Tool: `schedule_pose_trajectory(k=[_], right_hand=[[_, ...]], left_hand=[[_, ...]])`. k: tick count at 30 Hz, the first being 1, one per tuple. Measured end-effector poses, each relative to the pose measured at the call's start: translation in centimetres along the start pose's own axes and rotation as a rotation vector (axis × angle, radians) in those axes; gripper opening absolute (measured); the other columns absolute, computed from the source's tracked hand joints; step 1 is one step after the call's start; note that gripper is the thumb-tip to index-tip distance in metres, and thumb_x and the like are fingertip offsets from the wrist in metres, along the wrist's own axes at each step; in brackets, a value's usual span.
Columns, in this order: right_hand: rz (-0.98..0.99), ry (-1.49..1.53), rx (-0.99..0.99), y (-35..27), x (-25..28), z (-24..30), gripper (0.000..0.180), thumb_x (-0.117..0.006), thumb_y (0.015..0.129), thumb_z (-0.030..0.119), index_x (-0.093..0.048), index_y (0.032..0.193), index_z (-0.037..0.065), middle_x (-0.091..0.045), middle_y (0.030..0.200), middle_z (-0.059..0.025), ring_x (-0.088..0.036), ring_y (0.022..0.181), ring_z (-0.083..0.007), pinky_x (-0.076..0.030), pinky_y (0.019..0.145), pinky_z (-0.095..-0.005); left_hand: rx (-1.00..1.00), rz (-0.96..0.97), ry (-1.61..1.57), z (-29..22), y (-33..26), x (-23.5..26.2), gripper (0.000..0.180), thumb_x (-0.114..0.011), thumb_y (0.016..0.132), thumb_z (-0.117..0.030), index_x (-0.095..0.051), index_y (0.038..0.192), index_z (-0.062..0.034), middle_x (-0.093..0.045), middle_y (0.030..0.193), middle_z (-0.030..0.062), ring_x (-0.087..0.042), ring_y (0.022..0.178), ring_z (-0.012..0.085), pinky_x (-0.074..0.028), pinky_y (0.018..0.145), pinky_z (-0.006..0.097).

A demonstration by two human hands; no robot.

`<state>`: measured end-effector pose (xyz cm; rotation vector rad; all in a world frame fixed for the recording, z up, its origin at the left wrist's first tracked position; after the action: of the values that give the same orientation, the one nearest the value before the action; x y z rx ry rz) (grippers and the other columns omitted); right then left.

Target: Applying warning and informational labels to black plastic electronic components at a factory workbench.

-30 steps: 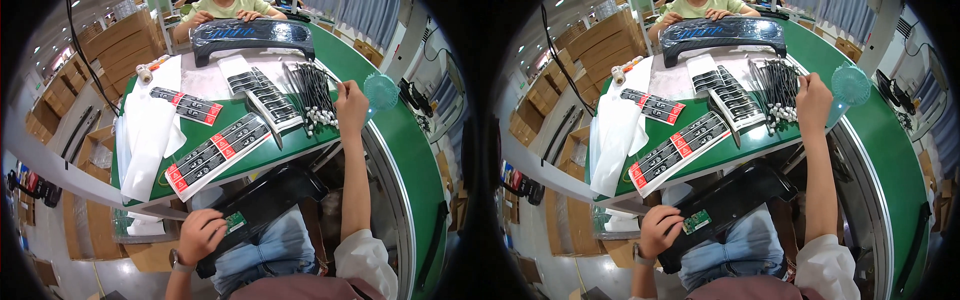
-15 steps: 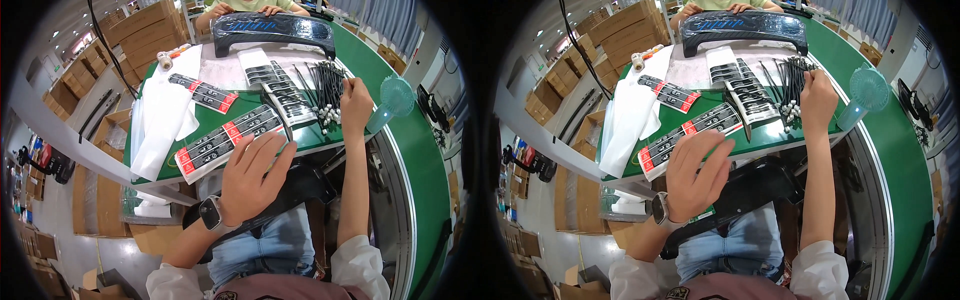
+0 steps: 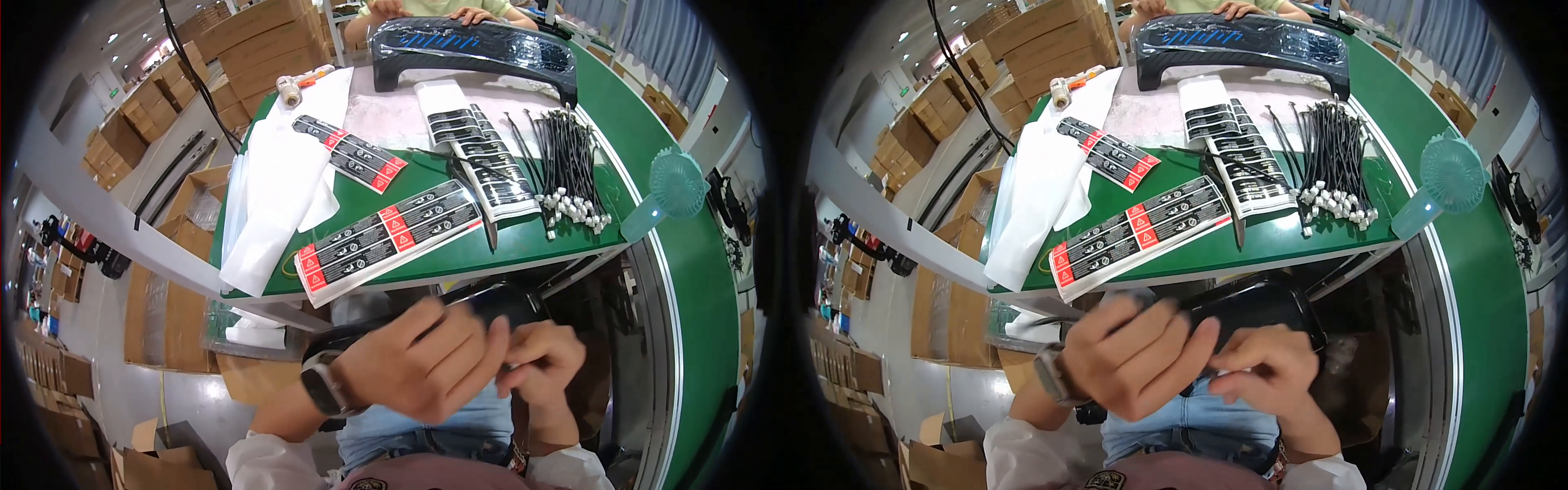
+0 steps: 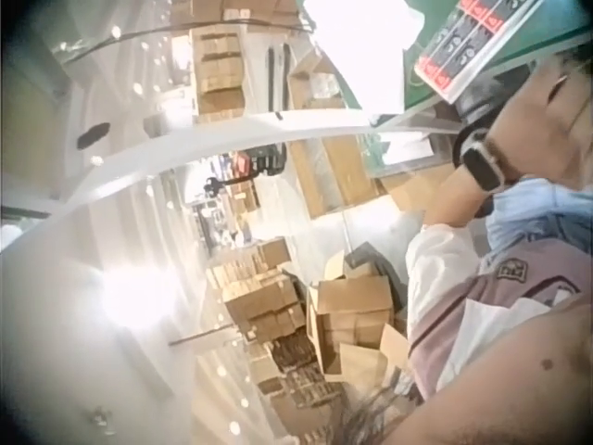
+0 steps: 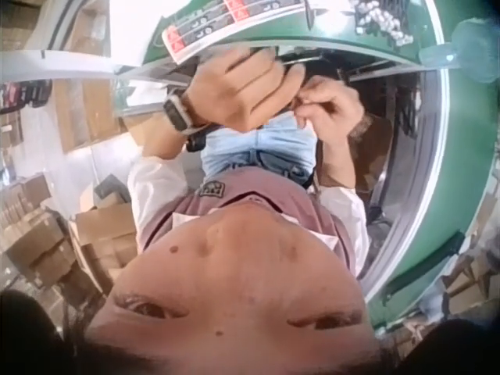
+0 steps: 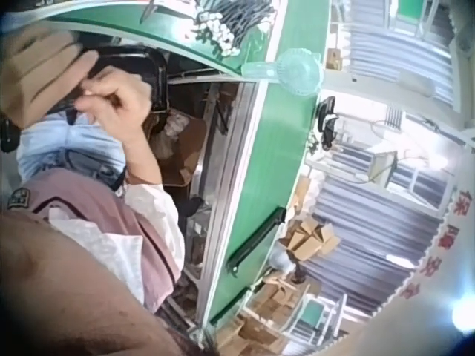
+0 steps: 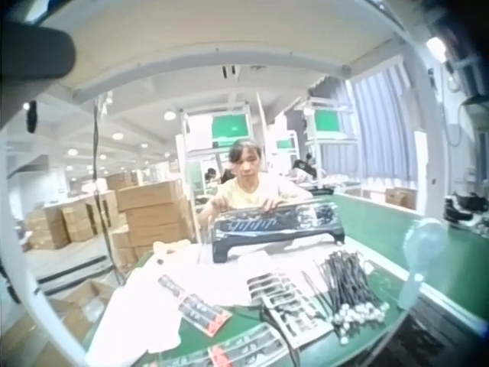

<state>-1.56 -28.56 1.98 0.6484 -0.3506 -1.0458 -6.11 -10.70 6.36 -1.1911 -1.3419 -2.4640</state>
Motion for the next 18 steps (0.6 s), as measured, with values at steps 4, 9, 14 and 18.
schedule_pose_trajectory(k=[4,9,14,18], right_hand=[[0.088,-0.102,-0.300,-2.9,-2.0,-3.9,0.022,-0.085,0.073,0.009,-0.065,0.071,0.002,-0.064,0.059,-0.0042,-0.062,0.046,-0.0111,-0.041,0.043,-0.0221],[0.302,-0.278,-0.508,-7.5,-6.0,-7.3,0.026,-0.078,0.079,0.013,-0.055,0.071,0.003,-0.057,0.062,-0.0086,-0.057,0.050,-0.0259,-0.042,0.046,-0.0336],[0.397,-0.588,-0.469,-11.2,-9.4,-10.0,0.022,-0.073,0.081,0.013,-0.056,0.072,0.004,-0.060,0.064,-0.0110,-0.060,0.054,-0.0309,-0.046,0.048,-0.0371],[0.518,-0.266,-0.783,-12.3,-9.3,-12.8,0.022,-0.075,0.081,0.022,-0.064,0.079,0.004,-0.064,0.067,-0.0127,-0.064,0.059,-0.0322,-0.049,0.053,-0.0395]], left_hand=[[0.123,0.296,-0.201,-0.5,-4.9,-1.2,0.052,-0.068,0.071,-0.015,-0.065,0.121,0.0014,-0.059,0.090,0.0008,-0.054,0.064,0.0119,-0.037,0.048,0.024],[0.351,0.426,-0.408,-3.2,-12.4,-2.0,0.043,-0.065,0.075,-0.010,-0.066,0.117,-0.0034,-0.043,0.073,-0.0011,-0.048,0.058,0.0116,-0.035,0.043,0.027],[0.469,0.435,-0.393,-5.6,-17.9,-4.0,0.035,-0.066,0.073,-0.011,-0.067,0.107,-0.0041,-0.042,0.070,-0.0010,-0.048,0.057,0.0111,-0.038,0.043,0.026],[0.448,0.502,-0.432,-5.8,-20.5,-4.8,0.033,-0.068,0.072,-0.011,-0.068,0.105,-0.0071,-0.045,0.069,-0.0006,-0.050,0.056,0.0122,-0.040,0.044,0.027]])
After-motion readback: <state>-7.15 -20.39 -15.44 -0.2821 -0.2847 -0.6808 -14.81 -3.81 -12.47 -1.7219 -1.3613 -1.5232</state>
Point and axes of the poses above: each hand's wrist, its own y-axis towards the middle knuckle, its own x-axis out of the back of the hand, z = x × y, the point moved 2 cm from there along y, towards the middle knuckle
